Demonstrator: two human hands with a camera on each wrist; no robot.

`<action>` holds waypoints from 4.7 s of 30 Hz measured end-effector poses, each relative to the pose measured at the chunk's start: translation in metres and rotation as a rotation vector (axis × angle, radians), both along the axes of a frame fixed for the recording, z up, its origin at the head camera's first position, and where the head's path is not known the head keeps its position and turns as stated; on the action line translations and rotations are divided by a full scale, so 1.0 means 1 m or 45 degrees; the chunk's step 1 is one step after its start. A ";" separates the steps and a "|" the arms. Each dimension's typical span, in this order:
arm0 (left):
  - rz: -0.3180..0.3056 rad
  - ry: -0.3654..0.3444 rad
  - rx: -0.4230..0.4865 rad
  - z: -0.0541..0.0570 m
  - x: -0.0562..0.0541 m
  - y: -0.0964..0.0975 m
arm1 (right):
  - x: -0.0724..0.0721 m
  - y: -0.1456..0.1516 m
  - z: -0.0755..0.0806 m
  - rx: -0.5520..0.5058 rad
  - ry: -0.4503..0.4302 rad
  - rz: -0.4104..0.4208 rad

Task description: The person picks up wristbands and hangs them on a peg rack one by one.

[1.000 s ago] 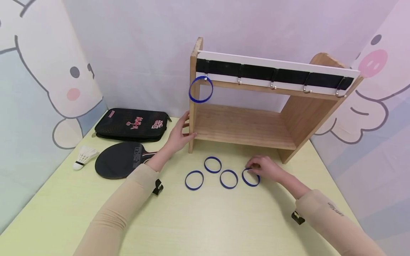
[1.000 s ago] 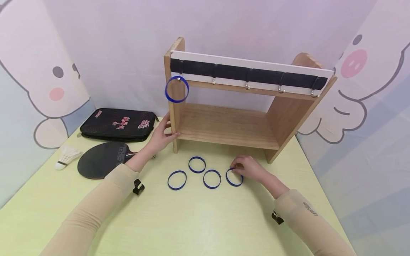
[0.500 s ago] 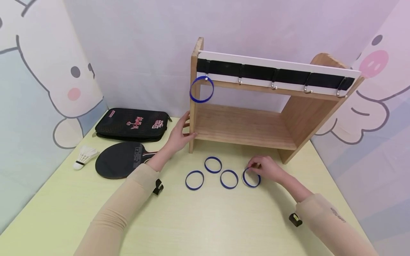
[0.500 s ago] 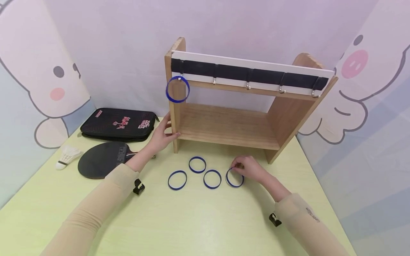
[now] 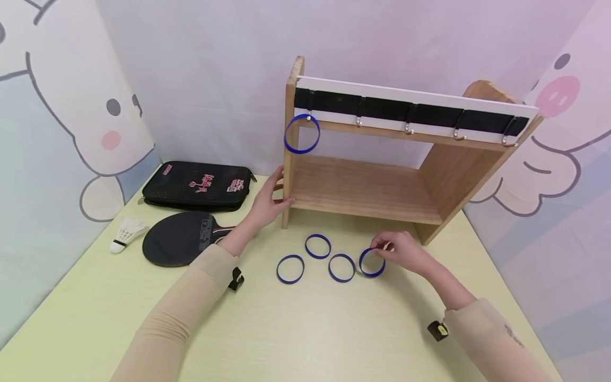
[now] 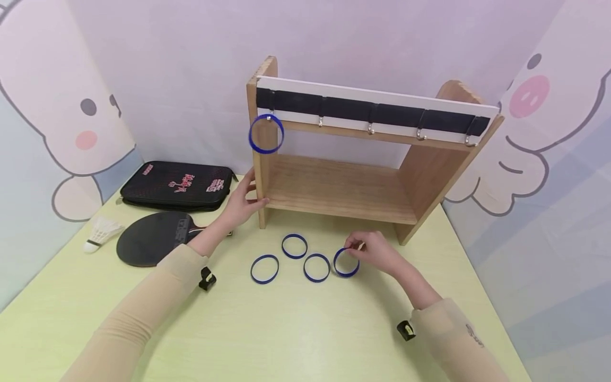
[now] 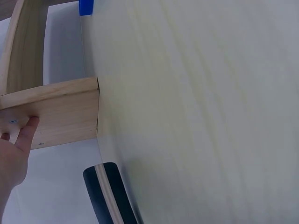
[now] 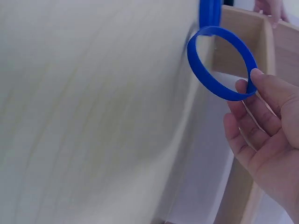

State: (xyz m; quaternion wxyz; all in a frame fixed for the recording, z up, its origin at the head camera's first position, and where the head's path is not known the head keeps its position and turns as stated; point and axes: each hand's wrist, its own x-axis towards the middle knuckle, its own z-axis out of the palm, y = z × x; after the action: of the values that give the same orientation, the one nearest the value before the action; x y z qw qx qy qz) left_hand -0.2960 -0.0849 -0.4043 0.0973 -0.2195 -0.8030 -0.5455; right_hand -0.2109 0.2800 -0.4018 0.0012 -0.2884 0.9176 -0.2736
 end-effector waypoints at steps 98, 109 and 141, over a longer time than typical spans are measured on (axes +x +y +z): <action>-0.029 0.011 -0.006 0.026 0.026 0.003 | 0.006 -0.085 0.184 -0.302 1.000 -0.259; 0.002 0.007 -0.001 -0.004 -0.001 0.001 | 0.009 -0.067 0.140 -0.218 0.964 -0.085; 0.004 0.033 -0.009 -0.003 -0.001 -0.001 | 0.001 -0.048 -0.015 0.039 0.300 0.056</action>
State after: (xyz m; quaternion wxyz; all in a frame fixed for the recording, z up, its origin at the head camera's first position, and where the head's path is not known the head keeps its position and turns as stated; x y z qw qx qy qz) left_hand -0.2970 -0.0860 -0.4074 0.1076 -0.2256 -0.8040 -0.5396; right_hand -0.2097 0.2317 -0.4171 -0.0964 -0.3385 0.9089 -0.2235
